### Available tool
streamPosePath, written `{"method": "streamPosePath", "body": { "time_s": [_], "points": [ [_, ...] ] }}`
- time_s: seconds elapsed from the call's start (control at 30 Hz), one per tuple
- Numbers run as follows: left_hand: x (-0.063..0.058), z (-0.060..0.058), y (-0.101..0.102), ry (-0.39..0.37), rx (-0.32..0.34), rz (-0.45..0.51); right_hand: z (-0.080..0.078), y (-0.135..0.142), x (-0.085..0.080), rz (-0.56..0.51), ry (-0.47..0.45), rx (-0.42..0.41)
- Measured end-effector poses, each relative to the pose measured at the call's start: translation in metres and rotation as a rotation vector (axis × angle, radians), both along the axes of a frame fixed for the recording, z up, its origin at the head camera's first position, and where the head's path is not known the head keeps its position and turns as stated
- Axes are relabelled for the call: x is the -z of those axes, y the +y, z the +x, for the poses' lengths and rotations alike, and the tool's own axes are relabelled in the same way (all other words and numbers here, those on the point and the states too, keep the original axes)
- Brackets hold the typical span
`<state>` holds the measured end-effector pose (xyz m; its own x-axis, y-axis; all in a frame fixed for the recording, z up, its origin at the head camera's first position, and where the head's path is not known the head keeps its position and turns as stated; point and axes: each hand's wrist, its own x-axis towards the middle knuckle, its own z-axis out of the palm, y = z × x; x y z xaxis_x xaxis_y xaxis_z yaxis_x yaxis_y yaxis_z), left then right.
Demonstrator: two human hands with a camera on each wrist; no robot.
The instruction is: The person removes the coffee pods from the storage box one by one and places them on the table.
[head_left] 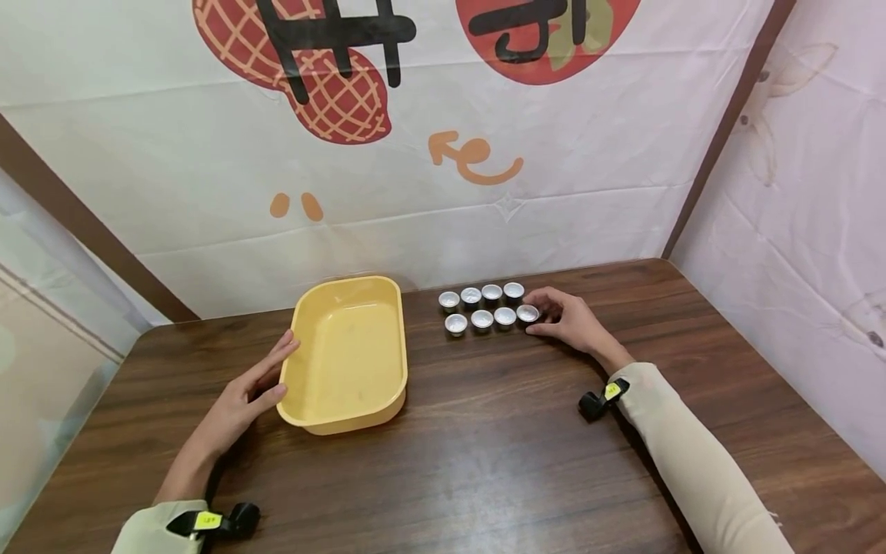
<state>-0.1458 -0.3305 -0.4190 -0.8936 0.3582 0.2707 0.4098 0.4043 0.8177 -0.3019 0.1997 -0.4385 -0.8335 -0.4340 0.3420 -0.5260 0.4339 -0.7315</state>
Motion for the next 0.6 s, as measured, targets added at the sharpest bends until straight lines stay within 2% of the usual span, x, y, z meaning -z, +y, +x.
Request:
{"method": "streamPosePath", "body": {
  "time_s": [0.07, 0.2, 0.33, 0.4, 0.47, 0.57, 0.6],
  "points": [
    [0.0, 0.0, 0.0, 0.002, 0.003, 0.009, 0.004, -0.001, -0.005, -0.037, -0.014, -0.01],
    [-0.001, 0.0, -0.001, 0.019, 0.017, 0.025, 0.016, -0.004, -0.026, -0.107, -0.027, -0.011],
    [-0.004, 0.003, -0.003, 0.052, 0.002, 0.038, 0.027, -0.002, -0.05, -0.098, -0.01, 0.035],
    [-0.008, 0.006, -0.004, 0.088, -0.055, -0.007, 0.026, 0.002, -0.055, -0.079, -0.014, 0.051],
    [-0.015, 0.011, -0.005, 0.121, -0.147, -0.079, 0.025, 0.007, -0.059, -0.05, 0.002, 0.056],
    [-0.031, 0.018, -0.007, 0.184, -0.292, -0.216, 0.025, 0.015, -0.066, 0.048, 0.087, 0.048],
    [-0.037, 0.02, -0.006, 0.205, -0.322, -0.252, 0.028, 0.017, -0.07, 0.089, 0.126, 0.047]
  ]
}}
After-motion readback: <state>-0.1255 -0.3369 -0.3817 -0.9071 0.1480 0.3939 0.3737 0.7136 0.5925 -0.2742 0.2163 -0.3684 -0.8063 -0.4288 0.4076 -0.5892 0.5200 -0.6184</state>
